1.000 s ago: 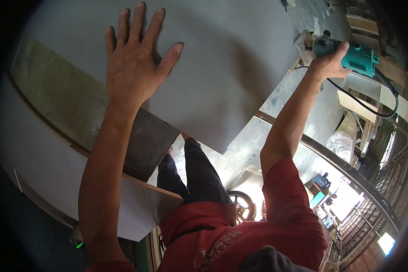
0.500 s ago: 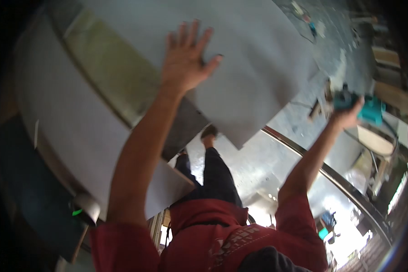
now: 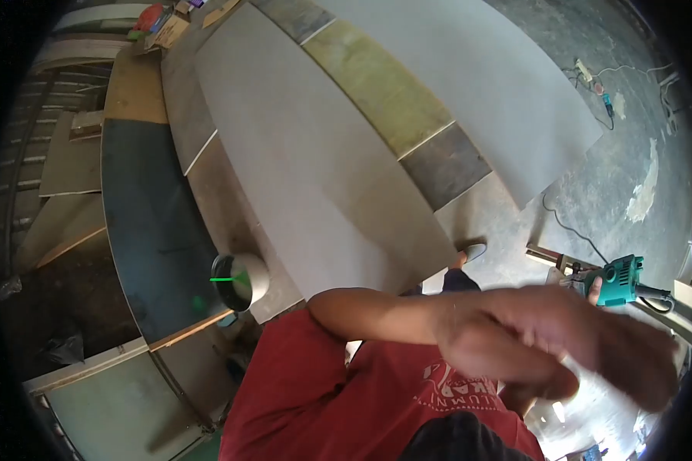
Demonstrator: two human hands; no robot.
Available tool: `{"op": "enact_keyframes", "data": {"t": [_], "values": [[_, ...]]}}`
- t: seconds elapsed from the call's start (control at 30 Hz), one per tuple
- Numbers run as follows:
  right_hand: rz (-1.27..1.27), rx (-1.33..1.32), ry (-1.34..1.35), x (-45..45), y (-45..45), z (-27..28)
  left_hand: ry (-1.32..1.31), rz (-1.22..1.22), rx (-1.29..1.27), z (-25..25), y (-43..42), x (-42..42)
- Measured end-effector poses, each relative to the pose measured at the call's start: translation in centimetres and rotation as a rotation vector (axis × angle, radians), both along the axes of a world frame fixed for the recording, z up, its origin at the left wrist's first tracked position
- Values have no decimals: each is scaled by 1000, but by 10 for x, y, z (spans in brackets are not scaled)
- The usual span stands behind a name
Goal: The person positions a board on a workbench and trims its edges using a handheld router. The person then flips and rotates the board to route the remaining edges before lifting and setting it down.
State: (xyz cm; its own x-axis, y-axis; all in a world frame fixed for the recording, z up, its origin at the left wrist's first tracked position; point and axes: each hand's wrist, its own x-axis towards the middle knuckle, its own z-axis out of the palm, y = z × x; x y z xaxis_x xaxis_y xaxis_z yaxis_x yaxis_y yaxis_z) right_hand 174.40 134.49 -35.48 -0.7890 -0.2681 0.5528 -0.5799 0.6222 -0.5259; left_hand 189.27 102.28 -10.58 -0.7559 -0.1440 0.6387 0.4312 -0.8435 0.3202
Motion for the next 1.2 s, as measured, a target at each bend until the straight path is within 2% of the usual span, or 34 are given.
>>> {"op": "enact_keyframes", "data": {"t": [0.07, 0.1, 0.27, 0.33, 0.47, 0.73, 0.97, 1.1, 1.2], "values": [[0, -604, -577, 20, -27, 28, 66, -17, 74, 16, 16, 32], [19, -658, -560, 34, -41, 41, 91, -14, 99, 18, 21, 47], [60, -700, -535, 57, -39, 42, 167, 12, 181, 30, 38, 98], [-45, -763, -504, 66, -42, 43, 189, 17, 199, 33, 45, 111], [22, -782, -515, 84, -54, 57, 230, 16, 232, 40, 56, 129], [47, -713, -447, 102, -59, 69, 329, -3, 292, 48, 95, 134], [100, -806, -483, 110, -45, 70, 340, -46, 338, 46, 110, 136], [-4, -812, -471, 110, -25, 61, 348, -85, 344, 46, 113, 141], [18, -848, -491, 116, -11, 64, 372, -78, 385, 51, 114, 149]]}}
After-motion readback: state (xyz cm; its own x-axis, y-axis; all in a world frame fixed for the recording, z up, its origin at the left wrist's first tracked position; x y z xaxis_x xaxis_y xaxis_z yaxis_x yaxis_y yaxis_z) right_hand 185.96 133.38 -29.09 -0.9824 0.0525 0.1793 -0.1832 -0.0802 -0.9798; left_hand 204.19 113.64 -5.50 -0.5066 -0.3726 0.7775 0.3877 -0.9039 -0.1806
